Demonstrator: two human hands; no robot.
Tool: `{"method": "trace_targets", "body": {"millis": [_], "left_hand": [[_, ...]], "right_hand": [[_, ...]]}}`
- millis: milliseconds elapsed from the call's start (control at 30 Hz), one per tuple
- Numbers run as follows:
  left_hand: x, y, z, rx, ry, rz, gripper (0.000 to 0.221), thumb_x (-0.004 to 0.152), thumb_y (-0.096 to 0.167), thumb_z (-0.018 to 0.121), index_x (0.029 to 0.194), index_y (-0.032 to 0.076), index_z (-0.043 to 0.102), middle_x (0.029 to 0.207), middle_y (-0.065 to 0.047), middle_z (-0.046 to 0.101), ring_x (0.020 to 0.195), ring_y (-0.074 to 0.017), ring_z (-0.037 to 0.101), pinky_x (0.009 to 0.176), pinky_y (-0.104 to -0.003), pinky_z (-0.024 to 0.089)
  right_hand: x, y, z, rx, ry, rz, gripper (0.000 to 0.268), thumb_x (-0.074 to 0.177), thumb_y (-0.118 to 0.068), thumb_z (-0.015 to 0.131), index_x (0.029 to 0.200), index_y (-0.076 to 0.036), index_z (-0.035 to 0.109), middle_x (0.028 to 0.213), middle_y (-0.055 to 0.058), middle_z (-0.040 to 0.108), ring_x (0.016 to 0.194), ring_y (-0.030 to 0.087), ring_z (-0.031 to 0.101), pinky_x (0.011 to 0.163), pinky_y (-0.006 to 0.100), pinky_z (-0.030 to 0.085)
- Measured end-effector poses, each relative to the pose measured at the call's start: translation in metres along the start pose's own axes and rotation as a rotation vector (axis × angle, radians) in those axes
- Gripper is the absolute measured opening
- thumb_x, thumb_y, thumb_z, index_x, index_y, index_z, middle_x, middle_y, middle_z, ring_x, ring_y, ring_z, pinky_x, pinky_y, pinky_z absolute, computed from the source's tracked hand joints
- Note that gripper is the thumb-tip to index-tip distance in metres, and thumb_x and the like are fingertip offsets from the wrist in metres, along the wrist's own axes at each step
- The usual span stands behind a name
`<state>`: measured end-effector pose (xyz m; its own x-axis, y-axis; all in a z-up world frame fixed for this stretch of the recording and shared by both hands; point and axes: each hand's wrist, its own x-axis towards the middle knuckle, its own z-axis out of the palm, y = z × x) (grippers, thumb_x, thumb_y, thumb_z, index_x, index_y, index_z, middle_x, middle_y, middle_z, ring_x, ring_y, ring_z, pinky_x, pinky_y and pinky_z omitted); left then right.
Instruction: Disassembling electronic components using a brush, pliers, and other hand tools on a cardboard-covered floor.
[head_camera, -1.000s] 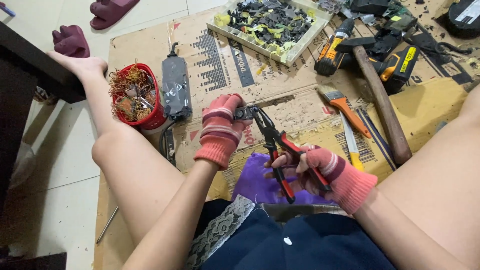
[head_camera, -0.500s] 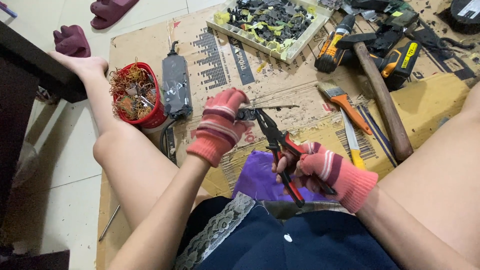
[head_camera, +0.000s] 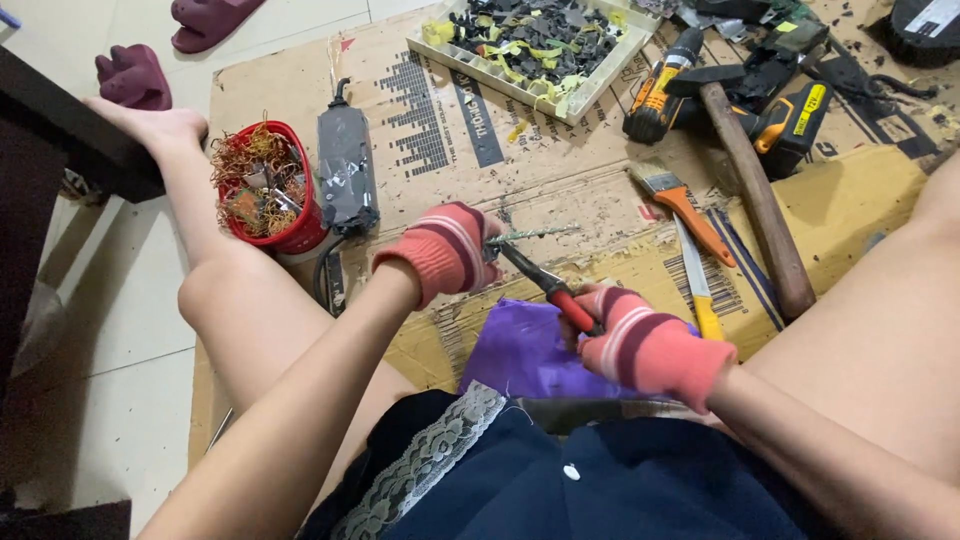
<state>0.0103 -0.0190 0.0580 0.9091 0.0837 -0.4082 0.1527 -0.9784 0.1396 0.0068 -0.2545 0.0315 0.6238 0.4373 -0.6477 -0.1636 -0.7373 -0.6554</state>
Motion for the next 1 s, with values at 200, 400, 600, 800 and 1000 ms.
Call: {"method": "trace_targets", "body": {"millis": [200,400,600,800,1000], "left_hand": [[0.015,-0.014,0.018,-0.010,-0.053,0.099,0.041,0.083,0.043,0.068,0.103,0.008,0.072,0.077,-0.017,0.073,0.075,-0.0320,0.076,0.068,-0.044,0.065],[0.051,-0.016,0.052,-0.597,-0.354,-0.302,0.027,0.082,0.013,0.075,0.080,-0.013,0.068,0.067,-0.026,0.070,0.053,-0.0337,0.071,0.049,-0.043,0.061],[0.058,-0.013,0.054,-1.049,-0.651,-0.039,0.028,0.090,0.013,0.068,0.069,-0.001,0.057,0.056,-0.015,0.060,0.051,-0.0277,0.067,0.055,-0.046,0.059],[0.024,-0.003,0.045,-1.387,-0.580,-0.157,0.016,0.074,0.007,0.072,0.067,-0.002,0.060,0.058,-0.016,0.059,0.049,-0.0286,0.063,0.046,-0.046,0.055],[0.032,0.022,0.063,-1.722,-0.398,-0.171,0.016,0.078,0.017,0.058,0.077,0.004,0.067,0.061,-0.013,0.061,0.050,-0.0294,0.061,0.041,-0.043,0.050]], "right_hand": [[0.021,-0.002,-0.004,-0.713,0.150,-0.043,0.021,0.072,-0.034,0.072,0.092,-0.033,0.063,0.110,-0.014,0.066,0.107,0.018,0.071,0.093,0.037,0.061],[0.051,0.013,-0.019,-1.219,0.460,-0.393,0.026,0.064,-0.042,0.070,0.083,-0.026,0.073,0.107,-0.004,0.047,0.094,0.024,0.056,0.078,0.038,0.054],[0.046,0.022,-0.026,-1.114,0.736,-0.694,0.024,0.050,-0.028,0.073,0.071,-0.016,0.072,0.097,0.004,0.054,0.090,0.029,0.058,0.074,0.043,0.051],[0.052,0.020,-0.040,-1.159,0.908,-0.870,0.014,0.054,-0.023,0.069,0.062,-0.012,0.067,0.087,0.005,0.051,0.078,0.030,0.056,0.069,0.044,0.048],[0.078,0.028,-0.041,-1.193,0.972,-0.601,0.020,0.068,-0.032,0.078,0.070,-0.014,0.071,0.084,0.000,0.052,0.085,0.025,0.061,0.077,0.037,0.050]]}}
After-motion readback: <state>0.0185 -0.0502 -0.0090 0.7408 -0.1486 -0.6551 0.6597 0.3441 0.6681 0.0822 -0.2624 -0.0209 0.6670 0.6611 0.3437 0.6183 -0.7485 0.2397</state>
